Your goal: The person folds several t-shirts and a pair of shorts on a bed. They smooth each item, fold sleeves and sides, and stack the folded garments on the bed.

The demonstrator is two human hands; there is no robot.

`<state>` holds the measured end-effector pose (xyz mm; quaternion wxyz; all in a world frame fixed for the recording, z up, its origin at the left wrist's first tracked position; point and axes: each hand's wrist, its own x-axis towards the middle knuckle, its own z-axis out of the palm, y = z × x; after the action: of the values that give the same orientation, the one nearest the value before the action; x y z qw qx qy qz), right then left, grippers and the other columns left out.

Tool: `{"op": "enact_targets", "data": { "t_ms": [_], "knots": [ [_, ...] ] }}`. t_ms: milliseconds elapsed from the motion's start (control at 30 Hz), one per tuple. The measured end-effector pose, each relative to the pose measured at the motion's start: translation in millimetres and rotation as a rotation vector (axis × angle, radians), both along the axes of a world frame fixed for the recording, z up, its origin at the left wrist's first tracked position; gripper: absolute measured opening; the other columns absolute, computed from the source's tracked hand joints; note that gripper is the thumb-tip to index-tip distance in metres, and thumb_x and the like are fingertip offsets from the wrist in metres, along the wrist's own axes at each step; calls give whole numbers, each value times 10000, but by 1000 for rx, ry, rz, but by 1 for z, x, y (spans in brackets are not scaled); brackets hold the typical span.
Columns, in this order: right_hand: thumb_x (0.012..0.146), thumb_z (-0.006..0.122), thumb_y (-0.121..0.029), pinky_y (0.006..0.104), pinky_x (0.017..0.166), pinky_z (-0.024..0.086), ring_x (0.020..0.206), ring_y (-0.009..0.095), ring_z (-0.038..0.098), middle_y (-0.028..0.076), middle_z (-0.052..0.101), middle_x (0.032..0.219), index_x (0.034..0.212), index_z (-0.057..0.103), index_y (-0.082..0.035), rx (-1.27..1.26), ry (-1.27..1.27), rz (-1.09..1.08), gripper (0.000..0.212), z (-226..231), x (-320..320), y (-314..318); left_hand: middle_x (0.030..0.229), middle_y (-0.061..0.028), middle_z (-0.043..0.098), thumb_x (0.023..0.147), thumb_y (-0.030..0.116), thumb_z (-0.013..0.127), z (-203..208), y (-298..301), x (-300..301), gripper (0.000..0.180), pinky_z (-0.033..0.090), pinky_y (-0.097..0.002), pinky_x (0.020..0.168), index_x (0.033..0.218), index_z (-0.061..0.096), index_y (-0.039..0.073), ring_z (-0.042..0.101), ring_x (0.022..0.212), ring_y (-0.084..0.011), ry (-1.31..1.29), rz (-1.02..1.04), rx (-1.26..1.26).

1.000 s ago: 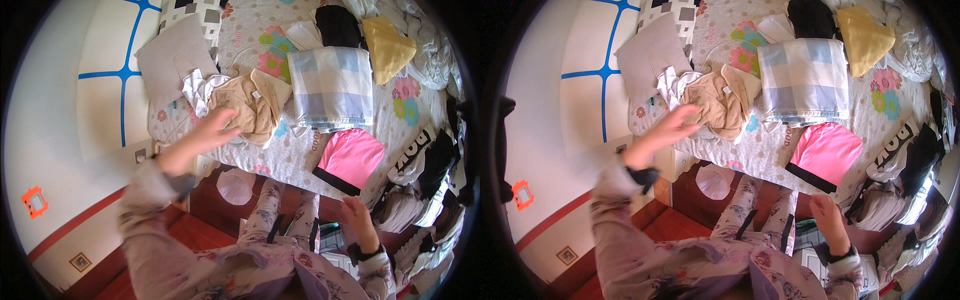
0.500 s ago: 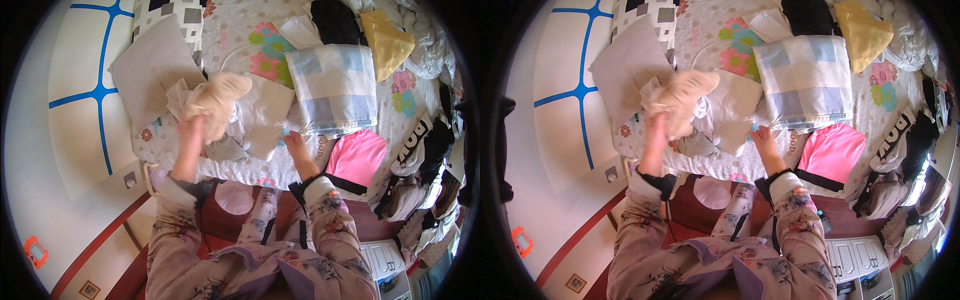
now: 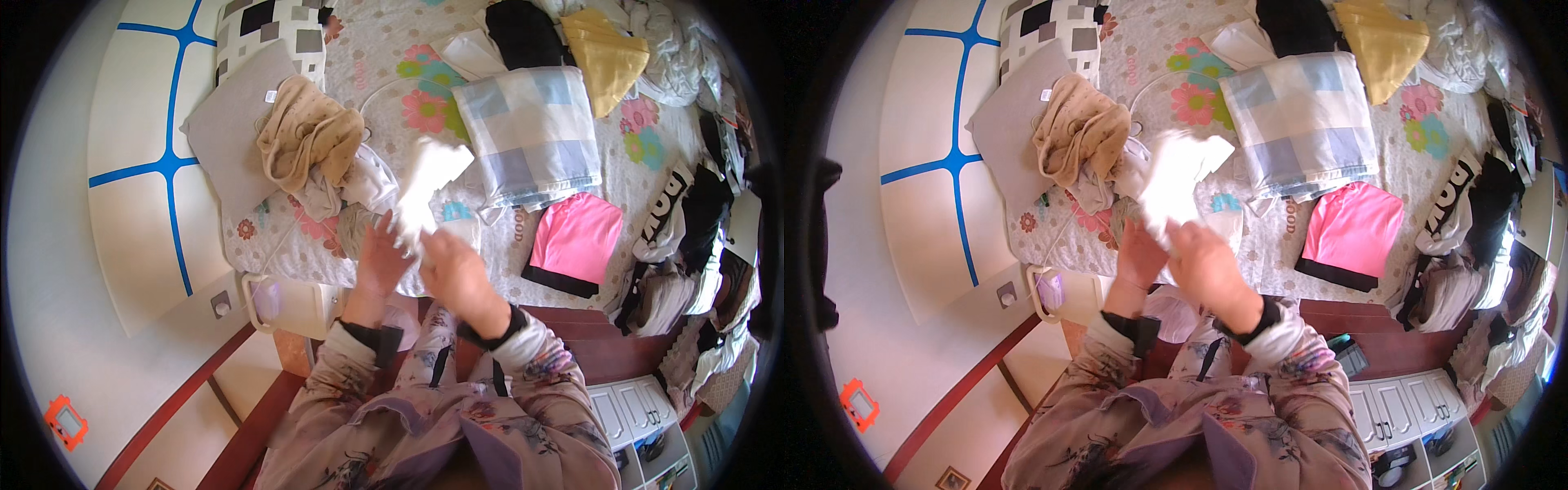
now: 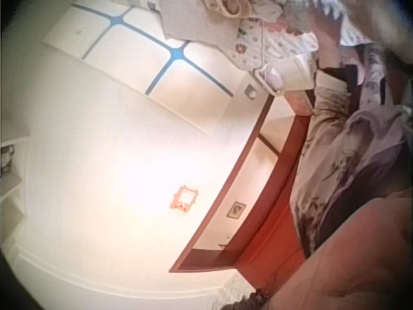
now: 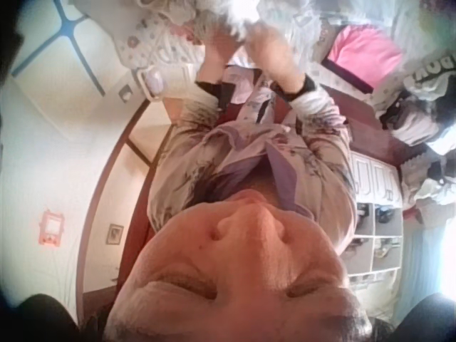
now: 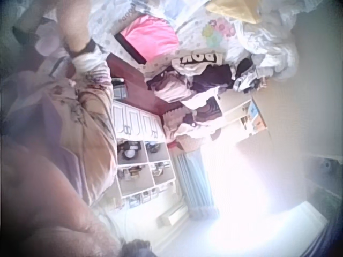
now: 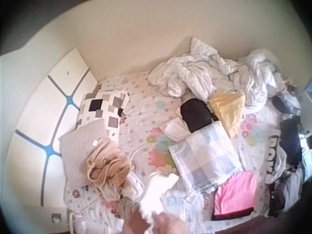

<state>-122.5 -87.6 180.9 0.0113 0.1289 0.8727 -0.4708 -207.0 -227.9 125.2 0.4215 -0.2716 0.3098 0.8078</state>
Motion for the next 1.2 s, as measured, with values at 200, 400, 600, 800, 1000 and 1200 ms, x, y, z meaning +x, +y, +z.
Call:
{"op": "enact_targets", "data": {
  "t_ms": [200, 400, 600, 800, 1000, 1200],
  "knots": [
    [718, 620, -171, 390, 776, 446, 909, 309, 526, 142, 520, 971, 1184, 487, -55, -6, 97, 219, 498, 80, 42, -17, 1321, -102, 379, 897, 405, 372, 60, 38, 41, 561, 274, -373, 1020, 1327, 308, 51, 369, 1202, -246, 380, -155, 237],
    [666, 671, -37, 421, 854, 389, 1014, 375, 430, 230, 420, 1133, 1188, 438, 4, 194, 197, -348, 574, 108, 96, 41, 1333, -112, 367, 893, 333, 384, 119, 43, 69, 540, 257, -347, 1035, 1339, 288, 45, 348, 1221, -238, 1034, -567, -374],
    [717, 662, -97, 376, 785, 439, 918, 328, 539, 173, 529, 1029, 1120, 478, 14, 97, 92, -365, 456, 130, 127, 80, 1338, -117, 363, 879, 271, 402, 166, 47, 102, 525, 247, -330, 1045, 1341, 293, 46, 334, 1233, -227, 1764, -919, -748],
    [734, 624, -78, 387, 719, 449, 833, 344, 554, 168, 551, 977, 955, 519, 5, 305, 239, -370, 258, 161, 167, 71, 1333, -119, 365, 898, 238, 362, 209, 62, 127, 469, 263, -329, 1041, 1334, 310, 72, 357, 1218, -224, 1711, -907, -676],
    [691, 633, -17, 414, 798, 451, 923, 353, 530, 151, 539, 944, 920, 496, -38, -330, 513, 251, 268, 232, 201, 53, 1298, -122, 405, 880, 256, 395, 239, 84, 148, 453, 287, -330, 1019, 1301, 375, 90, 388, 1188, -229, 1635, -785, -575],
    [780, 578, -120, 415, 915, 373, 1121, 346, 437, 205, 498, 1140, 806, 502, -16, -660, 667, 829, 131, 252, 187, -5, 1279, -133, 421, 879, 261, 398, 256, 70, 169, 438, 303, -335, 1001, 1280, 397, 85, 405, 1169, -241, 1427, -711, -424]
  ]
}}
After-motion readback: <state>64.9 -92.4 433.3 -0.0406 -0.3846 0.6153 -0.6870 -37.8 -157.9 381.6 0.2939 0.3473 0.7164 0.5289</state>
